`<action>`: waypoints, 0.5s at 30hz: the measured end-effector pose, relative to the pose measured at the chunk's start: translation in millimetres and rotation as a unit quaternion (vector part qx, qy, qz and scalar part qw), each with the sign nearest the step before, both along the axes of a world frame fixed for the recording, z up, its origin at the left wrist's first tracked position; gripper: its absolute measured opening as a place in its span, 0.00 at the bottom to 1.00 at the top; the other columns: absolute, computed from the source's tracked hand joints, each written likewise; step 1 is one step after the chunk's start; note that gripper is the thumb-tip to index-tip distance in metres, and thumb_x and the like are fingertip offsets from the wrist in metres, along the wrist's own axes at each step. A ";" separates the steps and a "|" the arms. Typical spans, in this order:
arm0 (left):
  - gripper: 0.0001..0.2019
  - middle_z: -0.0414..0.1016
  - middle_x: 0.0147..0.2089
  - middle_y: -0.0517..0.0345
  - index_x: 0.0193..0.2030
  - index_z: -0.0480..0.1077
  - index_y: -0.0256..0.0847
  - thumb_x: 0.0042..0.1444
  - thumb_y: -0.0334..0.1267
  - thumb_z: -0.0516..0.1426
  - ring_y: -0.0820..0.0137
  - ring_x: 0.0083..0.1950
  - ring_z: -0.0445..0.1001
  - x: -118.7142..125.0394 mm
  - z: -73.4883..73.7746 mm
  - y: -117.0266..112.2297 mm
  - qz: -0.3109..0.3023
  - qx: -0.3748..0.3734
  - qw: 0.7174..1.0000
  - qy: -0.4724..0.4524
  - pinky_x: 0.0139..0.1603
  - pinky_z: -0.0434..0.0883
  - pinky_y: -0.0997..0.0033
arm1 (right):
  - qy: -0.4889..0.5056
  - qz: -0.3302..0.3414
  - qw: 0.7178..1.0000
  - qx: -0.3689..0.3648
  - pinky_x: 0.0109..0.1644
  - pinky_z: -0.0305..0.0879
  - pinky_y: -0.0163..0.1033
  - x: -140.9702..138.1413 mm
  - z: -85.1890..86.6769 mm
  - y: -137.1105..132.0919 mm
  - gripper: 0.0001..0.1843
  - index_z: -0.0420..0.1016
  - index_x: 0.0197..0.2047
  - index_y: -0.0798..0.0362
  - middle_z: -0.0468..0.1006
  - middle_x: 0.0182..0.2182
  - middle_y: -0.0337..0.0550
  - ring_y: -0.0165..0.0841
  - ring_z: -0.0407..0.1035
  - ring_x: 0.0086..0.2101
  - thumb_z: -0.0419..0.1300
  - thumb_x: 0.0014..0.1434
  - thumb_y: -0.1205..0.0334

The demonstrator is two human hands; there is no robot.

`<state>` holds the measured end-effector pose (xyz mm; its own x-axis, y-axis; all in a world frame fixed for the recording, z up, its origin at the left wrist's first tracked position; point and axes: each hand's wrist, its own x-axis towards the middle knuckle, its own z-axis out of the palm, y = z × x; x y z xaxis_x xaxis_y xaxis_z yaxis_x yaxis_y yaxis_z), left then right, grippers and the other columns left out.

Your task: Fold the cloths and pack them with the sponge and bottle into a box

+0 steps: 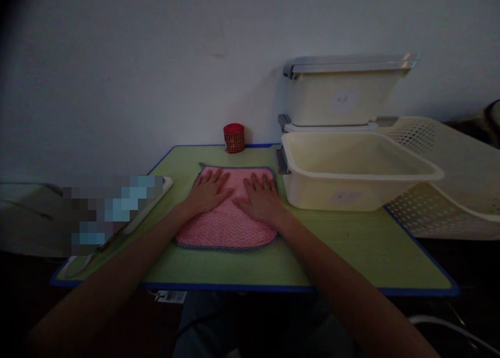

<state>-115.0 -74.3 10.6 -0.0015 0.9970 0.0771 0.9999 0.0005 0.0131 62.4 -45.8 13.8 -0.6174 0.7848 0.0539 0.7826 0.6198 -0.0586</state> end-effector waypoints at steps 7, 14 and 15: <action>0.35 0.43 0.69 0.45 0.66 0.47 0.38 0.59 0.59 0.39 0.51 0.68 0.44 -3.7 -0.8 2.6 -0.007 -0.012 1.000 -0.005 0.64 0.46 0.48 | -0.001 0.014 1.000 -0.009 0.64 0.38 0.54 2.1 1.1 1.5 0.40 0.50 0.65 0.59 0.46 0.64 0.54 0.47 0.36 0.63 0.41 0.59 0.39; 0.34 0.44 0.69 0.45 0.66 0.48 0.39 0.59 0.58 0.40 0.51 0.68 0.45 -2.8 -4.2 2.5 -0.008 0.009 1.000 0.005 0.63 0.48 0.48 | 0.015 0.027 1.000 0.002 0.64 0.39 0.54 5.3 0.7 2.1 0.38 0.53 0.64 0.62 0.48 0.63 0.57 0.49 0.40 0.63 0.46 0.59 0.42; 0.34 0.44 0.69 0.45 0.66 0.48 0.39 0.59 0.58 0.41 0.51 0.68 0.45 -2.9 -5.0 2.6 -0.008 0.013 1.000 0.004 0.63 0.48 0.48 | 0.021 0.033 0.999 0.003 0.64 0.40 0.54 6.6 0.2 2.2 0.38 0.53 0.63 0.63 0.49 0.63 0.58 0.49 0.41 0.62 0.46 0.59 0.43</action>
<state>-117.9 -71.7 5.6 0.0157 0.9945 0.1038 0.9999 -0.0162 0.0040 69.0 -43.7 14.0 -0.6653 0.7417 0.0855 0.7367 0.6707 -0.0864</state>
